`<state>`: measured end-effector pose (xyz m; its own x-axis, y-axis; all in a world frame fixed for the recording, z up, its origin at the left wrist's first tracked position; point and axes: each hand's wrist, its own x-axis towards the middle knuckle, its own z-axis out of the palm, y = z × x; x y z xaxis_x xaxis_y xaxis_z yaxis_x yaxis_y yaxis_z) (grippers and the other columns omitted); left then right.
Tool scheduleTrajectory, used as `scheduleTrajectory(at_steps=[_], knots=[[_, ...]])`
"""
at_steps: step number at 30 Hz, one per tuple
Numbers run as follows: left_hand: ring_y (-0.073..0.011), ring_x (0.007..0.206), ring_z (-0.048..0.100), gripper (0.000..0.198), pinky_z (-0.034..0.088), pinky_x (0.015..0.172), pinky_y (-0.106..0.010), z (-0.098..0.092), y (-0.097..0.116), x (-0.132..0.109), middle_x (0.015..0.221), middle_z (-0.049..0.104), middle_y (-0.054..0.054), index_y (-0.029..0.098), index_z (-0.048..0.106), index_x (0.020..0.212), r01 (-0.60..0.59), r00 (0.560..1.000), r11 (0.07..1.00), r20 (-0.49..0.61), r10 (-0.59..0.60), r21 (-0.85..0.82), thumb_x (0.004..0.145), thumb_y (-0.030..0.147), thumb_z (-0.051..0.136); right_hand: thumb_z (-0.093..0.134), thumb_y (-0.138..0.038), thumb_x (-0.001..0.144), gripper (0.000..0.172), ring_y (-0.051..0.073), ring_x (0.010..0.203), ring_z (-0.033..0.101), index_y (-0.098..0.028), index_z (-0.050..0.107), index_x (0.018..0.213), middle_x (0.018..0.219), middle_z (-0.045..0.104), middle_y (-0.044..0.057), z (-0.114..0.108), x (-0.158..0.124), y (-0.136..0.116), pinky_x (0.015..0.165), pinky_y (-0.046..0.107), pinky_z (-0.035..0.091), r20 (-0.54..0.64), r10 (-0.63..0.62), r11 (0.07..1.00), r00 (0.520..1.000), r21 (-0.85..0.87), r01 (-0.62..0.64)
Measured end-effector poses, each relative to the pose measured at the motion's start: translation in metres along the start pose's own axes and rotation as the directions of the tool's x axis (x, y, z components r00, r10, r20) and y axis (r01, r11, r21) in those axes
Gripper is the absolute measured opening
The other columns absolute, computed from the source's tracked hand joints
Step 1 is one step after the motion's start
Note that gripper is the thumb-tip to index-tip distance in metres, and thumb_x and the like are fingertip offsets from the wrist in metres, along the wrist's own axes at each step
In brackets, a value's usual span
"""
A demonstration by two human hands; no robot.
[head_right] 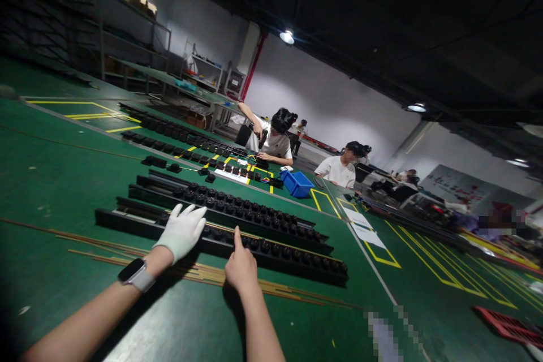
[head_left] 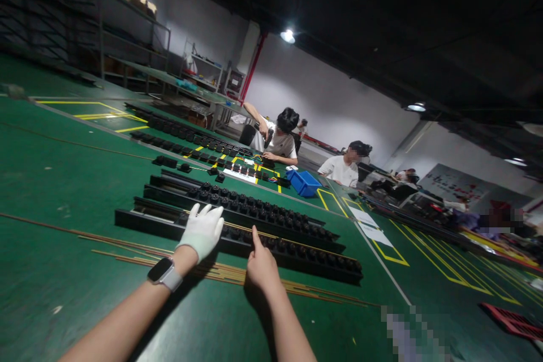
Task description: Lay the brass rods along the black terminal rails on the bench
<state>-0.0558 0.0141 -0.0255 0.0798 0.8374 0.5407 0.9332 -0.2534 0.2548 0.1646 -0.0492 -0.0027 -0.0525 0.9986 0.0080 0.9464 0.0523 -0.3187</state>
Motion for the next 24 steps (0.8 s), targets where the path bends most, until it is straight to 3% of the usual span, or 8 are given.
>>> scheduleTrajectory(at_steps=[4,9,15,24], knots=[[-0.0375,0.145,0.047,0.048,0.010,0.126,-0.060,0.002,-0.007,0.000,0.146,0.064,-0.012,0.019,0.063,0.143,0.039,0.998,0.999,-0.055,-0.037,0.022,0.101,0.032,0.042,0.045,-0.013,0.094,0.085,0.025,0.088,0.073,-0.036,0.011,0.168,0.102,0.077,0.010,-0.007,-0.001,-0.003,0.074,0.031,0.045,0.038,0.017,0.998,0.999,-0.058,-0.014],[-0.0379,0.146,0.045,0.051,0.016,0.125,-0.058,0.002,-0.018,0.001,0.151,0.060,-0.014,0.015,0.061,0.145,0.042,0.998,0.996,-0.049,-0.039,0.076,0.103,0.033,0.037,0.044,-0.014,0.094,0.083,0.026,0.089,0.074,-0.037,0.013,0.168,0.100,0.076,0.010,-0.007,-0.002,-0.004,0.072,0.031,0.045,0.029,0.014,0.998,0.999,-0.057,-0.013],[-0.0365,0.138,0.053,0.049,0.020,0.124,-0.056,-0.005,-0.024,0.004,0.139,0.069,-0.012,0.017,0.067,0.137,0.018,1.000,0.995,0.022,-0.021,0.095,0.102,0.034,0.038,0.044,-0.014,0.095,0.082,0.026,0.089,0.074,-0.037,0.014,0.168,0.100,0.076,0.009,-0.007,-0.001,-0.007,0.074,0.032,0.046,0.015,0.019,0.999,1.000,-0.049,-0.019],[-0.0347,0.136,0.055,0.050,0.018,0.124,-0.054,-0.005,-0.022,0.003,0.136,0.071,-0.013,0.018,0.069,0.136,0.030,0.999,0.998,0.014,-0.031,0.059,0.101,0.035,0.038,0.046,-0.017,0.094,0.087,0.026,0.083,0.072,-0.030,0.003,0.169,0.094,0.075,0.009,0.004,0.019,-0.063,0.073,0.032,0.047,0.000,-0.101,0.987,0.995,0.124,0.100]])
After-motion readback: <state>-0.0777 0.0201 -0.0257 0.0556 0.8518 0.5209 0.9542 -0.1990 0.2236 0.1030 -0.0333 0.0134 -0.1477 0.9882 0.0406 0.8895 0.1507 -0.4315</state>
